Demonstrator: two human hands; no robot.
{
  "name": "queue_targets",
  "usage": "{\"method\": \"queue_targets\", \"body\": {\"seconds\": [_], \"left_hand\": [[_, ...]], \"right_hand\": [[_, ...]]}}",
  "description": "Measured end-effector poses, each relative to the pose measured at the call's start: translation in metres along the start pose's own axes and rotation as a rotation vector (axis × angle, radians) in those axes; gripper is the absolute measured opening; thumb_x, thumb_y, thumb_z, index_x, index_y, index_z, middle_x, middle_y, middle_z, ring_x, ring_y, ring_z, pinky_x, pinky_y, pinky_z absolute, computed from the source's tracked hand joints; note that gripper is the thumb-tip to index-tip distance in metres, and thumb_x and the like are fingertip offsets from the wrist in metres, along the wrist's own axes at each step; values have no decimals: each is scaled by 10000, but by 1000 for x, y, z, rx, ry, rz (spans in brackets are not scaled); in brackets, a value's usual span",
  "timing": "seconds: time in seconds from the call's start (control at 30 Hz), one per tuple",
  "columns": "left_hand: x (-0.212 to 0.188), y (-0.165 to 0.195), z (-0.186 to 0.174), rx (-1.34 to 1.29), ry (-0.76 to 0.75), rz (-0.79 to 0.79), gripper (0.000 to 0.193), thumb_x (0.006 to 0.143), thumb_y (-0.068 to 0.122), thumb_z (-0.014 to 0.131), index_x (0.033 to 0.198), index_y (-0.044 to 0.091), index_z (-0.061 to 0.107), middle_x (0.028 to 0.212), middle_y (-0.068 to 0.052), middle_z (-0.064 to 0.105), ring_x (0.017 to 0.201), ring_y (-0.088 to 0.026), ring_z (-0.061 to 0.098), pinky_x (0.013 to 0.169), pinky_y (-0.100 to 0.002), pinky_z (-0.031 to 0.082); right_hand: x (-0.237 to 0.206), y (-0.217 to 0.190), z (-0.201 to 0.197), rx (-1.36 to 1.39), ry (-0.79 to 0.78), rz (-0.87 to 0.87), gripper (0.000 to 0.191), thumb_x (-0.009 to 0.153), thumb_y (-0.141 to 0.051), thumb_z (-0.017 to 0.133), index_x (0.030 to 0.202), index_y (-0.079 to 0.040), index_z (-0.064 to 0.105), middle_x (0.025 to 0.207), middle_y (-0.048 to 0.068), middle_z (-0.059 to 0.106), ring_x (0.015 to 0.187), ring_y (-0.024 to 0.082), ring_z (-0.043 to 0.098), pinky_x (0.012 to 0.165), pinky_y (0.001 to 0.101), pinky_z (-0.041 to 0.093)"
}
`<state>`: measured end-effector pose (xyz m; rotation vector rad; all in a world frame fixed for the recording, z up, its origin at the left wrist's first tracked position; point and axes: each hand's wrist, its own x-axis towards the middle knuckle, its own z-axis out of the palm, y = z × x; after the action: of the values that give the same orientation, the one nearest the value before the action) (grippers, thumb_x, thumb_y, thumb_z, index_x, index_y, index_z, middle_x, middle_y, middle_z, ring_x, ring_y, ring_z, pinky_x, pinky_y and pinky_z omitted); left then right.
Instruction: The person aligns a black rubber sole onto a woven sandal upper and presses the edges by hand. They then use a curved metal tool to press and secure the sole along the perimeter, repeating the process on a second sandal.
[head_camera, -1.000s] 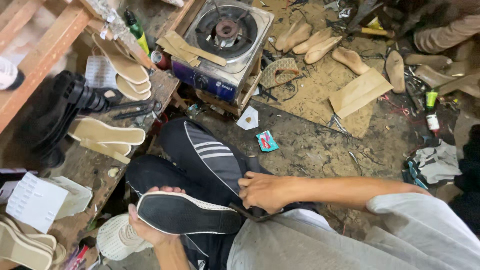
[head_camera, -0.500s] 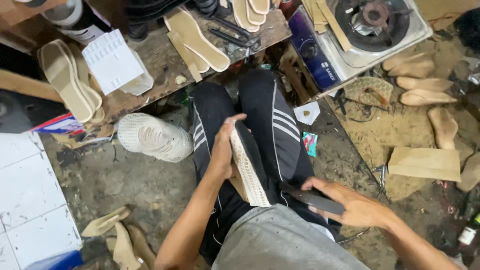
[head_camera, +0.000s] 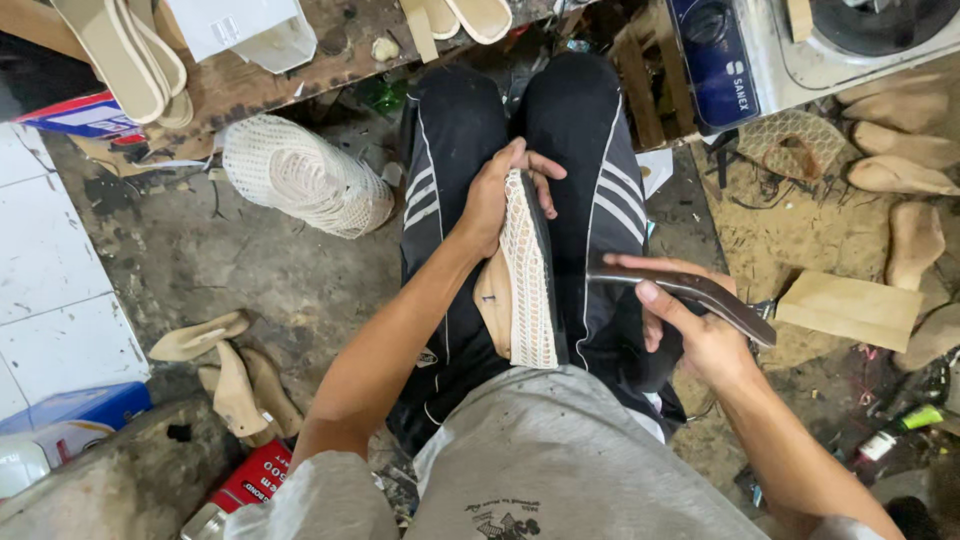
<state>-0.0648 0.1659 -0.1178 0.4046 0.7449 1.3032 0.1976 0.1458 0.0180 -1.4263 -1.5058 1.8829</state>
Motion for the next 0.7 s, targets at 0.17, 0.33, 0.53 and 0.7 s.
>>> {"method": "queue_targets", "body": {"seconds": [0.17, 0.33, 0.53, 0.7], "left_hand": [[10, -13, -6, -6, 85, -62, 741, 1054, 599, 339, 909, -35, 693, 619, -123, 636, 534, -229, 642, 542, -345, 530], [8, -1, -7, 61, 115, -30, 709, 1066, 560, 335, 893, -24, 699, 604, -122, 633, 520, -223, 640, 539, -342, 534], [8, 1, -8, 109, 138, 8, 686, 1089, 522, 315, 909, -24, 689, 601, -120, 627, 513, -220, 634, 526, -335, 528], [8, 0, -14, 90, 153, -12, 664, 1099, 499, 317, 950, -33, 686, 622, -102, 623, 549, -204, 641, 548, -342, 545]], "right_hand": [[24, 3, 23, 234, -27, -57, 392, 939, -114, 648, 1275, 89, 657, 1310, 252, 681, 593, 127, 554, 497, 285, 506], [40, 5, 43, 369, -75, -42, 415, 974, -124, 589, 1321, 104, 601, 1353, 275, 657, 612, 151, 530, 494, 300, 479], [50, 13, 34, 348, -108, -26, 405, 990, -111, 572, 1330, 109, 578, 1366, 313, 631, 627, 158, 508, 508, 313, 462], [53, 14, 36, 303, -128, -77, 404, 994, -107, 570, 1326, 123, 577, 1360, 325, 627, 631, 156, 503, 508, 310, 466]]}}
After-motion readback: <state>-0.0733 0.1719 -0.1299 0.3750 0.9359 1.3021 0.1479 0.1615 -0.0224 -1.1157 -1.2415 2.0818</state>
